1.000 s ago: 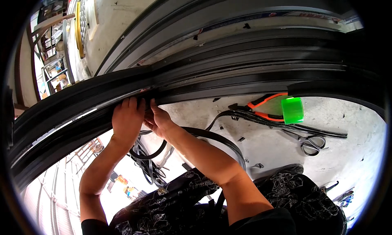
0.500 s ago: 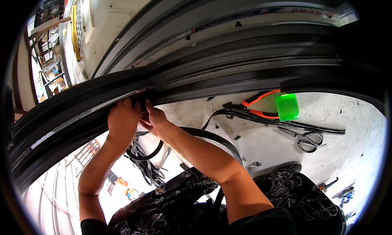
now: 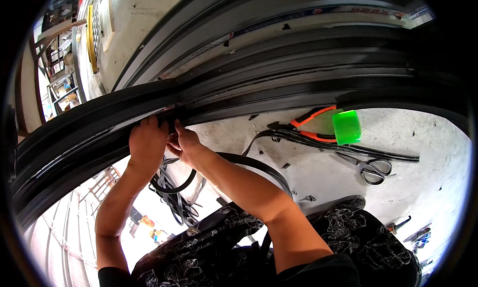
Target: The person installs a rubber seal into the grooves of a black window frame, pressing it in by hand and using scissors to cut the seal to length.
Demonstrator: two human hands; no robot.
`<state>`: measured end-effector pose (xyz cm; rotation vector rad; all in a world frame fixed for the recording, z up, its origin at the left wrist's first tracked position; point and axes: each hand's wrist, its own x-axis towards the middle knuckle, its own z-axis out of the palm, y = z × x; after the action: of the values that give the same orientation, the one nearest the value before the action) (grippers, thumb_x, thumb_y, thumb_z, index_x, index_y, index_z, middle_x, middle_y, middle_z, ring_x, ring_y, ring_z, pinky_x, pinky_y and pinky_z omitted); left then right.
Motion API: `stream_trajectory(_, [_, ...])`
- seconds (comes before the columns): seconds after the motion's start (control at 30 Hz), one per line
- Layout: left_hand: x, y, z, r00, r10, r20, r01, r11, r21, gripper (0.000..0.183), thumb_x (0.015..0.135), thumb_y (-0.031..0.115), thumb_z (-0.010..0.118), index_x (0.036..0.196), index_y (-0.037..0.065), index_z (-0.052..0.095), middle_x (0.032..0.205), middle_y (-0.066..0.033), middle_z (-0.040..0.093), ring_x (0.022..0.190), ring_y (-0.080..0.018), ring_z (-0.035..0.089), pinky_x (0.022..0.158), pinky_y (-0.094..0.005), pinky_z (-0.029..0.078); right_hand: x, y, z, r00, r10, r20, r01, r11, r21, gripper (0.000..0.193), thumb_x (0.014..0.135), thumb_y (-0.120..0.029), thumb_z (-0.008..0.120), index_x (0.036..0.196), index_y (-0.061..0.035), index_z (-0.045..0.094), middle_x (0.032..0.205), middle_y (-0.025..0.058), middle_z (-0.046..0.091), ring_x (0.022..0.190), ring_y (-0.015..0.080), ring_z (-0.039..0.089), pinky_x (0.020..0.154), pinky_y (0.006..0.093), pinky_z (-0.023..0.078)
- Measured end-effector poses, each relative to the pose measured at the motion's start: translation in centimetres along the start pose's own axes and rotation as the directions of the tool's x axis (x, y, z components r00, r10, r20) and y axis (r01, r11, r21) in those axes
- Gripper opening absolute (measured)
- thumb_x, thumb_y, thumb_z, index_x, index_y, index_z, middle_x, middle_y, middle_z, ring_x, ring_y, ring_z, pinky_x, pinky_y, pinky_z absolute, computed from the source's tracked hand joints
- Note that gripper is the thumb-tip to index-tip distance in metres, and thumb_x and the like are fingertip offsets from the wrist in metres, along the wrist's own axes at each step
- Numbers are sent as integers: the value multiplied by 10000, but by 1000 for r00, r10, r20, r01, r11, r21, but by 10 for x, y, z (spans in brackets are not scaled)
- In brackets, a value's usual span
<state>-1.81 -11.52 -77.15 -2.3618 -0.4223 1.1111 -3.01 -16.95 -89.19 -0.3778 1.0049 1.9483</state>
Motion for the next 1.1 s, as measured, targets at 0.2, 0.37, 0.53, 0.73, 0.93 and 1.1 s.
stream_trajectory(0.2, [2, 2, 2, 1000, -18, -1, 18, 1000, 25, 121, 740, 159, 661, 850, 112, 674, 825, -60, 584, 819, -222, 631, 602, -322, 521, 1, -5, 2, 1000, 13, -5, -13, 999, -36, 419, 984, -491, 511, 870, -94, 580, 717, 7, 591, 650, 130, 592, 737, 327, 564])
stream_trajectory(0.37, [3, 6, 6, 998, -53, -30, 55, 997, 49, 139, 745, 163, 645, 867, 99, 665, 817, -54, 582, 831, -224, 620, 639, -327, 506, 2, -1, 3, 998, 36, 54, -37, 999, 17, 430, 988, -508, 492, 1035, -90, 580, 848, 36, 632, 776, 150, 610, 799, 380, 544])
stream_trajectory(0.53, [-2, 8, 18, 983, -44, -176, 47, 999, 13, 178, 721, 162, 635, 882, 88, 655, 818, -44, 570, 829, -216, 580, 723, -342, 470, 14, 9, 4, 980, 12, 198, -71, 953, 294, 464, 1008, -483, 458, 1205, -68, 527, 1105, 108, 607, 979, 222, 593, 885, 399, 514])
stream_trajectory(0.73, [-7, 4, 21, 973, 37, -230, -40, 999, -9, 252, 722, 154, 616, 944, 55, 682, 953, -57, 595, 925, -218, 559, 795, -346, 458, 18, 9, 12, 975, -108, 193, -5, 861, 509, 444, 1043, -410, 390, 1291, -55, 485, 1254, 134, 560, 1144, 257, 562, 999, 414, 472])
stream_trajectory(0.93, [-10, 0, 32, 930, 93, -355, -104, 995, -10, 293, 725, 156, 606, 974, 33, 700, 1093, -59, 618, 1064, -231, 540, 884, -363, 444, 25, 13, 17, 936, -304, 180, 174, 840, 514, 415, 1058, -352, 368, 1305, -40, 486, 1284, 148, 549, 1160, 266, 554, 997, 386, 483])
stream_trajectory(1.1, [-11, -2, 34, 963, 89, -256, -98, 995, -22, 292, 731, 164, 599, 977, 44, 700, 1074, -38, 617, 1084, -210, 533, 911, -349, 423, 27, 17, 20, 965, -225, 133, 122, 840, 528, 443, 1056, -371, 367, 1317, -32, 479, 1289, 145, 554, 1167, 268, 557, 998, 392, 486])
